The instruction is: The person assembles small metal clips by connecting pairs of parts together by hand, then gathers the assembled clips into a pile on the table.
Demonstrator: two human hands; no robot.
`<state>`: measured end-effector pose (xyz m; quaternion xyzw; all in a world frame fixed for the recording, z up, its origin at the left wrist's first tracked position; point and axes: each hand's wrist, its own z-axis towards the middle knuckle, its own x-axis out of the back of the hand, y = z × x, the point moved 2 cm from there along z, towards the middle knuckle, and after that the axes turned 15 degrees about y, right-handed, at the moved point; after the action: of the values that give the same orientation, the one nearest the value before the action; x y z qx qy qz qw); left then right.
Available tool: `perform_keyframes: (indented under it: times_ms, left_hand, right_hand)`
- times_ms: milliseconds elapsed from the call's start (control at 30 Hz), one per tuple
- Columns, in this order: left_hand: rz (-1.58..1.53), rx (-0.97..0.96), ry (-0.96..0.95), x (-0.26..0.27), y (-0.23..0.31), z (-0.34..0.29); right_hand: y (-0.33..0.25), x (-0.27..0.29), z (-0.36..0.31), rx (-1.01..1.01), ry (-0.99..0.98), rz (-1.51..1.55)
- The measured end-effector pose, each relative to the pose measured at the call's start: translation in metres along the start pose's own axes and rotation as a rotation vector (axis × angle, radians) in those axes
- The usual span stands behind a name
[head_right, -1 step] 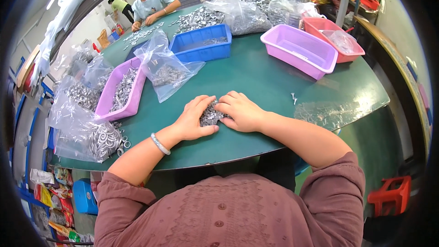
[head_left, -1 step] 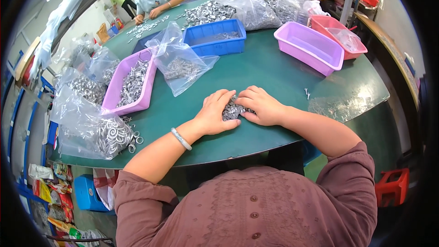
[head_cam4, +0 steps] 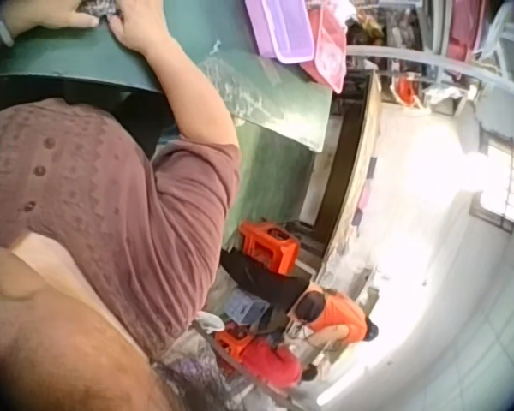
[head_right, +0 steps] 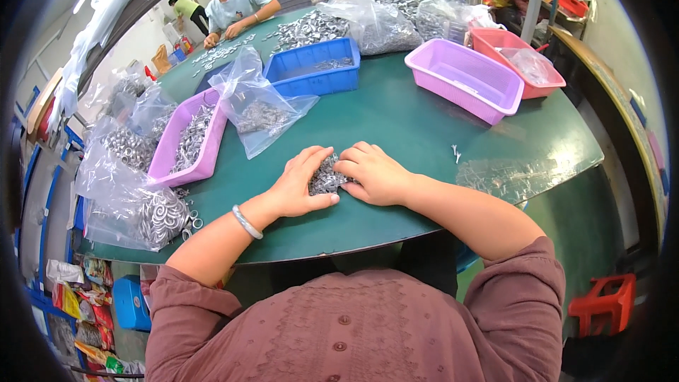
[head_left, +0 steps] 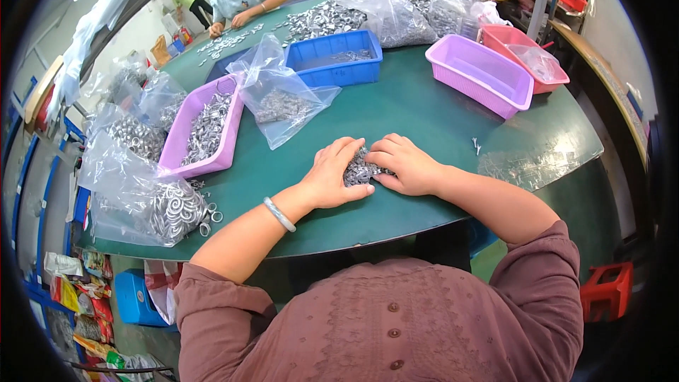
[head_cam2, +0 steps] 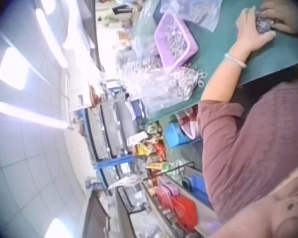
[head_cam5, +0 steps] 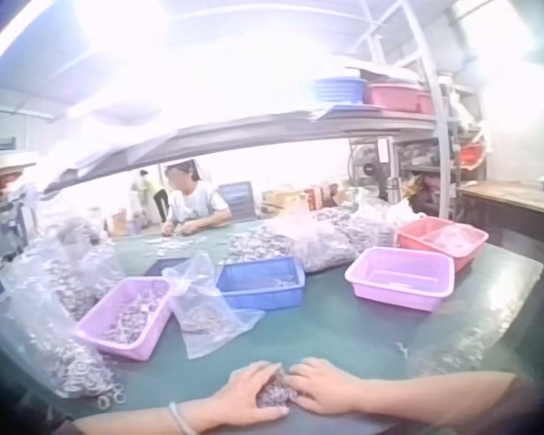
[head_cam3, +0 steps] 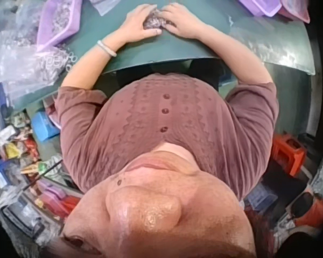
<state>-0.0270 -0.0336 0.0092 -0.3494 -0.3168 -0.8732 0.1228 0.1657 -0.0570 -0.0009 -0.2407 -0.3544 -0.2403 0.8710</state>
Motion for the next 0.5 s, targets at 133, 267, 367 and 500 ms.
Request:
perform_keyframes:
  times_ms: [133, 267, 367, 500]
  left_hand:
    - [-0.055, 0.021, 0.094, 0.024, -0.026, 0.016]
    - [0.336, -0.161, 0.528, 0.084, -0.066, 0.059]
    - [0.566, -0.021, 0.657, 0.137, -0.098, 0.092]
    - [0.788, 0.436, 0.287, 0.154, -0.124, 0.115]
  right_hand:
    - [-0.006, 0.006, 0.004, 0.032, 0.011, -0.032]
    - [-0.008, 0.005, 0.002, 0.035, -0.007, -0.114]
    - [-0.008, 0.001, 0.004, 0.017, -0.003, -0.063]
    - [-0.007, 0.000, 0.005, 0.041, 0.037, -0.061]
